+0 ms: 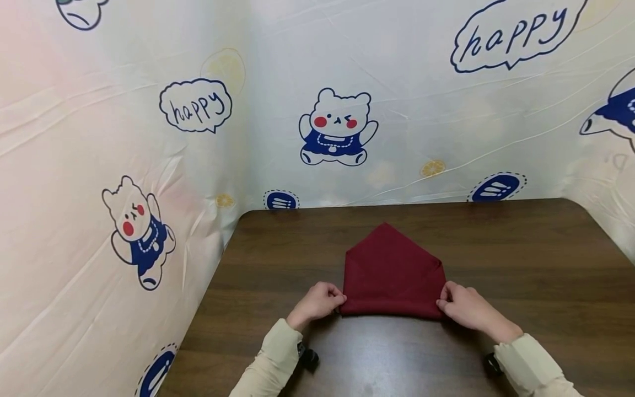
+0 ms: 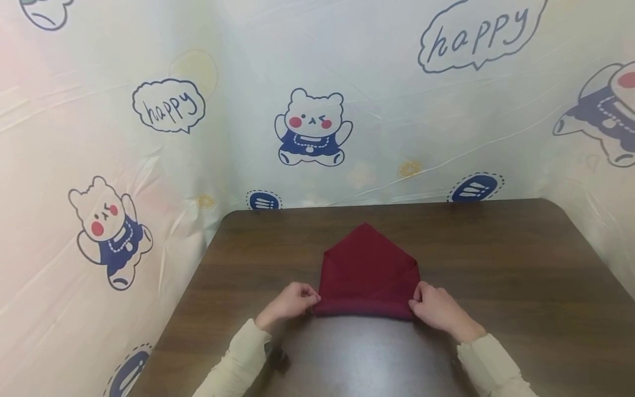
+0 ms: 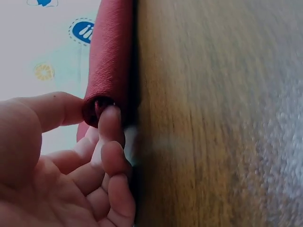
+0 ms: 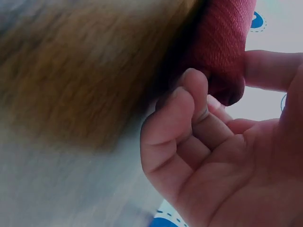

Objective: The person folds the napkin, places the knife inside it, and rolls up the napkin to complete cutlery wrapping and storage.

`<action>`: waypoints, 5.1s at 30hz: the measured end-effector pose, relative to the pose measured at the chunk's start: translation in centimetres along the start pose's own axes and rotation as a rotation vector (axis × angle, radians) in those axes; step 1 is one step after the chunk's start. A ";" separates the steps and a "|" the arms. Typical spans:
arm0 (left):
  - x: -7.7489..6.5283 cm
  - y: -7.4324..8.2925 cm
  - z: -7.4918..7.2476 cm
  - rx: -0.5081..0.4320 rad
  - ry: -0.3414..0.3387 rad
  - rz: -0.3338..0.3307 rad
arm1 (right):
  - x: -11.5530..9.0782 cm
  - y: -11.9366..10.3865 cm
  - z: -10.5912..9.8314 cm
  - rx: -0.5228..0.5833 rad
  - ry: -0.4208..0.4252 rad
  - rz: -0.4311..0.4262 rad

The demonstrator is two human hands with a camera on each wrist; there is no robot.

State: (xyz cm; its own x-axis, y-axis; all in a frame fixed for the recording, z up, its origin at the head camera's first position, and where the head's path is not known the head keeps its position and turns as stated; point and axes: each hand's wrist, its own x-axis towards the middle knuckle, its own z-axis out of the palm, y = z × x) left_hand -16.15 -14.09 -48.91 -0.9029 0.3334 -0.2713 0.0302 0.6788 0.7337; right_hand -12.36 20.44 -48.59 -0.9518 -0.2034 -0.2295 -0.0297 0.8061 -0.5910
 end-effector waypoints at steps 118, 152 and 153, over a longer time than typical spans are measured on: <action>0.5 -0.3 0.3 0.323 0.011 0.283 | -0.2 0.7 0.0 -0.193 0.211 -0.274; 1.0 0.6 0.5 0.174 0.027 0.065 | 0.4 0.6 -0.5 -0.105 0.073 -0.095; 1.0 0.6 0.4 0.166 0.025 0.060 | 0.4 0.6 -0.5 -0.099 0.069 -0.091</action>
State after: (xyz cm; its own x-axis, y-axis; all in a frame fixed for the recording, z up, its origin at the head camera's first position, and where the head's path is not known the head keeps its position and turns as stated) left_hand -16.85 -13.04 -49.01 -0.9078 0.3612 -0.2131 0.1527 0.7580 0.6342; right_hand -12.93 21.12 -48.66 -0.9626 -0.2418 -0.1224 -0.1433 0.8375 -0.5274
